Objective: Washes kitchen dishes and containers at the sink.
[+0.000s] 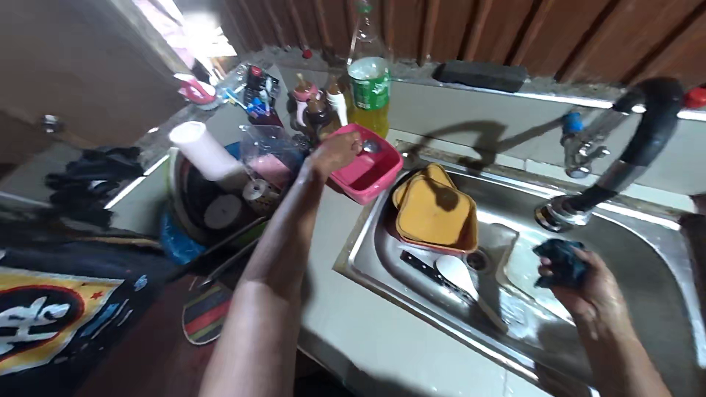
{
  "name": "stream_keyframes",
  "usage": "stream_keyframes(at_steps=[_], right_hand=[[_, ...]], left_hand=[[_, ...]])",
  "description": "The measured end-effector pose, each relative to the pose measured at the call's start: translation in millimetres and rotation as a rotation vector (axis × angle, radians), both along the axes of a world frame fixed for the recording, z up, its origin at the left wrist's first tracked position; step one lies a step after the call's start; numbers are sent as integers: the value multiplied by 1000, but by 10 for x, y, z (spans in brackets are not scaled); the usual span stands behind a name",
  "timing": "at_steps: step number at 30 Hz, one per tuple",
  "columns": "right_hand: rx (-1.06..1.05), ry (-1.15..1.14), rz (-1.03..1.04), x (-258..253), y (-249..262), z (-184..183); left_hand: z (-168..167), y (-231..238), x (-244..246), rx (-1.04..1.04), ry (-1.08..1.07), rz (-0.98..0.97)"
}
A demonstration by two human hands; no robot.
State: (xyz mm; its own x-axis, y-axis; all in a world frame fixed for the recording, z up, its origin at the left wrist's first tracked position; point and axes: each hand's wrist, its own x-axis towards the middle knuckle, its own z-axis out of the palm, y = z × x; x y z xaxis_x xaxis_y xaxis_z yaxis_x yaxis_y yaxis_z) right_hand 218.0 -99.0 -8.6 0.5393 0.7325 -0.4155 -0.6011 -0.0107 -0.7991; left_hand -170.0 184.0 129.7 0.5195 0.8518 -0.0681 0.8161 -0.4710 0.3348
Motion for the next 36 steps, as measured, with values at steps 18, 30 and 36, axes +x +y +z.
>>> stream_keyframes(at_steps=[18, 30, 36], right_hand=[[45, -411, -1, -558, 312, 224], [-146, -991, 444, -534, 317, 219], [-523, -1262, 1111, -819, 350, -467]], left_hand=[[-620, -2148, 1255, -539, -525, -100], [-1268, -2031, 1169, -636, -678, 144], [-1123, -1944, 989, -844, -906, 397]])
